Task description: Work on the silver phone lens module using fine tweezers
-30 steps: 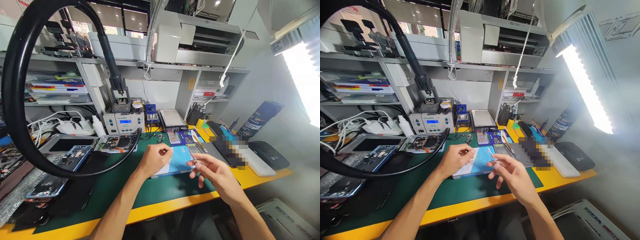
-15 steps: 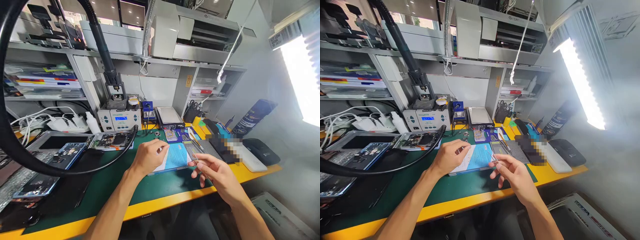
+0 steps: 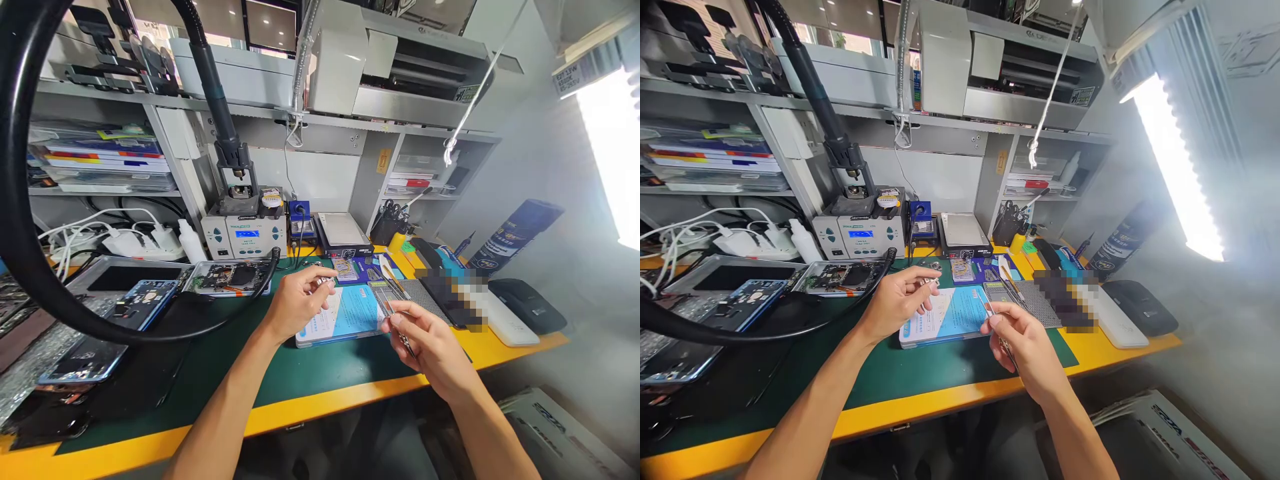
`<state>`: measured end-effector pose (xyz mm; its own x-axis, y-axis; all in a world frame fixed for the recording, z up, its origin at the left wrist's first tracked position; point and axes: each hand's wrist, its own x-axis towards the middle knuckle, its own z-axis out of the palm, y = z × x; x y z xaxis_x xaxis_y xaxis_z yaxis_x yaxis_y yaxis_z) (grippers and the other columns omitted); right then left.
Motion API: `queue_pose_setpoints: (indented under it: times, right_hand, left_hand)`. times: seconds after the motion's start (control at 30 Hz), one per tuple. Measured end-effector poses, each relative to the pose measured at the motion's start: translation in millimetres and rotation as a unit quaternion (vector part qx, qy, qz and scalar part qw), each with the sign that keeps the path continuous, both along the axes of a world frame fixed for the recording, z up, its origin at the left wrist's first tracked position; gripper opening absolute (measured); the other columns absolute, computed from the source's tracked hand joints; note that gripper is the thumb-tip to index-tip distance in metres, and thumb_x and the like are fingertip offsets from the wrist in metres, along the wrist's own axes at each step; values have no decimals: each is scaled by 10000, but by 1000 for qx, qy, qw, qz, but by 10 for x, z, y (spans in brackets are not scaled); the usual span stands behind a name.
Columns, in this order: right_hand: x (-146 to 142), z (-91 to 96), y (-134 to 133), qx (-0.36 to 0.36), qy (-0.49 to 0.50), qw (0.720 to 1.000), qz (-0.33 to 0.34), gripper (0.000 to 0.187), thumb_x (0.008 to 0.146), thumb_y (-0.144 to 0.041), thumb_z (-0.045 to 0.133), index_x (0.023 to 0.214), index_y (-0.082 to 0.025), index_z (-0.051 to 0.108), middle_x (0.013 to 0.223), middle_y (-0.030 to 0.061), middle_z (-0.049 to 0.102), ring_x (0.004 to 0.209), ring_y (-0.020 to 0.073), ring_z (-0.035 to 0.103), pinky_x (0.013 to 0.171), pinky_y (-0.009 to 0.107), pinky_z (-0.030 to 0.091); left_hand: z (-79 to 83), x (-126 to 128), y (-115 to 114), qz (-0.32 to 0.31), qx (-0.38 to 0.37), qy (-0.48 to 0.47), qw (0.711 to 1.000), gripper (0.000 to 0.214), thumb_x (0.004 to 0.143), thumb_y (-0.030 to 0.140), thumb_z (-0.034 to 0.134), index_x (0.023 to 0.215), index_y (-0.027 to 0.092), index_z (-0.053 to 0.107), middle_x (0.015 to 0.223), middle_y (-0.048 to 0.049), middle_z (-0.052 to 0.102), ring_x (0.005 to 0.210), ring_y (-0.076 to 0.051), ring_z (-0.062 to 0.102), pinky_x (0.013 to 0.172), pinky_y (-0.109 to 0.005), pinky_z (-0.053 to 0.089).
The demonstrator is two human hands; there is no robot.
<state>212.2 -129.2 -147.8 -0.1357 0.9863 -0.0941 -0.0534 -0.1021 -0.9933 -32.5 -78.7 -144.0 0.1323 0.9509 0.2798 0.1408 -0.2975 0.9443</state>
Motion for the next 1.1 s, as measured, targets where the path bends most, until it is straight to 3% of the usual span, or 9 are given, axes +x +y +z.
queue_pose_setpoints:
  times: [0.17,0.33,0.6,0.73,1.1]
  right_hand:
    - [-53,-6,-19,-2,-21,999,29,276,1026,-357,629,1224,-166,608,815,-30,635,446,39,483,335,134,332]
    - [-130,-29,-42,9,-47,998,51,343,1041,-419,590,1273,-166,601,818,-19,667,430,44,479,351,156,353]
    - [-328,65,-4,22,-67,996,56,305,1032,-436,603,1135,-154,658,680,-64,602,419,55,446,385,179,364]
    - [-395,109,38,-7,-54,995,88,324,1036,-459,588,1018,-146,669,635,-77,572,386,44,416,353,170,333]
    - [-441,73,124,-90,42,985,144,329,1038,-470,570,1031,-152,652,602,-96,539,328,18,279,305,159,225]
  left_hand:
    - [20,-10,6,7,-24,-31,999,455,876,294,676,1292,113,634,807,-48,743,580,-137,671,483,-220,531]
    - [7,-19,23,2,-46,-41,998,397,869,286,678,1209,82,659,862,-94,767,589,-143,681,468,-222,528]
    - [28,-17,-21,-53,-57,-46,996,366,868,237,634,1207,107,675,871,-85,770,590,-143,673,486,-242,542]
    - [40,-13,-45,-64,-51,-50,995,351,846,214,635,1179,118,692,842,-70,765,577,-133,661,503,-239,534]
    - [88,7,-81,-63,-34,-67,995,336,807,228,677,1125,129,719,772,-50,761,580,-153,680,583,-277,560]
